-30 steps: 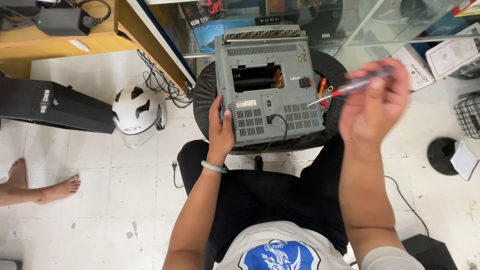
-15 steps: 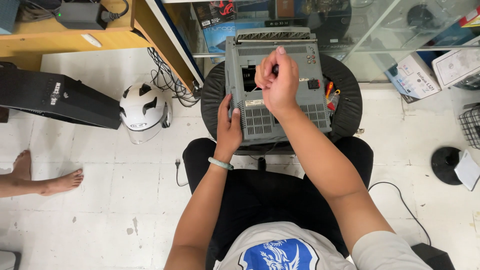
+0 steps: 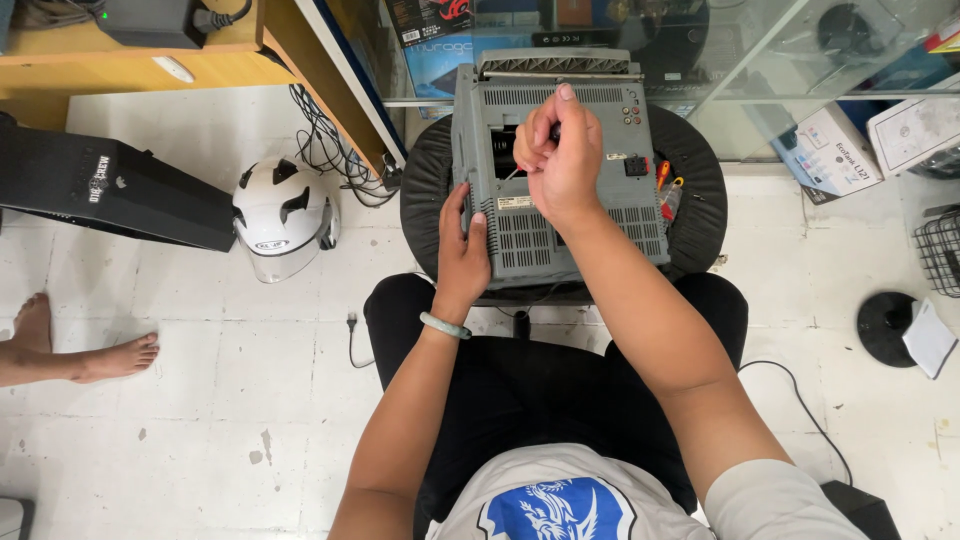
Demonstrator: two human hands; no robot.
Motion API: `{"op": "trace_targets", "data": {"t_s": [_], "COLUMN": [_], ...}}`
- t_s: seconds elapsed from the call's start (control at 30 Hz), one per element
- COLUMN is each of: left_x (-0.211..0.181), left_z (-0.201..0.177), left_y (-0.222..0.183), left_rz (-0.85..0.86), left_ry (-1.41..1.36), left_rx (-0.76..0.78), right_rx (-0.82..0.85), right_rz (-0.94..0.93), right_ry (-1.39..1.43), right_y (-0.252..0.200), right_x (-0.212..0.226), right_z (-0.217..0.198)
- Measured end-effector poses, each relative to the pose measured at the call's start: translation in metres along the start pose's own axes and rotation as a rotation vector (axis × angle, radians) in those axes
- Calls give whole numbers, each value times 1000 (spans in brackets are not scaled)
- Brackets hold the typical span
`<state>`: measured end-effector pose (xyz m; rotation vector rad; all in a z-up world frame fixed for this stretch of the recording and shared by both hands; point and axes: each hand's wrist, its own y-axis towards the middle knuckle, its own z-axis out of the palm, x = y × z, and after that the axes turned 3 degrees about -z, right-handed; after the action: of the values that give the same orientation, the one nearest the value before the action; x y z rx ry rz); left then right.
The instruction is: Cleaning an electronic device with a brush and unscrewing its back panel for disassembly.
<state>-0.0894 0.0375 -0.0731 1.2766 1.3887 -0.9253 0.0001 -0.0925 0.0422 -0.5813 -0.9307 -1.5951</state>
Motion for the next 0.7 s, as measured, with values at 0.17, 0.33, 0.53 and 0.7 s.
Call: {"op": "trace_targets", "data": {"t_s": [0.17,0.33,0.53,0.7], "left_x": [5,5,5,5], "left_z": [1,0,0,-1], "left_y": [0,0,2,2], "left_rz": [38,51,50,68], "left_ry": [2,4,-17,4], "left_rx": [-7,4,5,3], "right_rx": [40,49,84,74], "right_rz": [1,-22,-32,-21], "right_ry": [-16,-28,-52,-56], "right_y": [-2,-2,1,2], "right_x": [-3,-1,-7,-4], "right_z": [4,5,2,3]}}
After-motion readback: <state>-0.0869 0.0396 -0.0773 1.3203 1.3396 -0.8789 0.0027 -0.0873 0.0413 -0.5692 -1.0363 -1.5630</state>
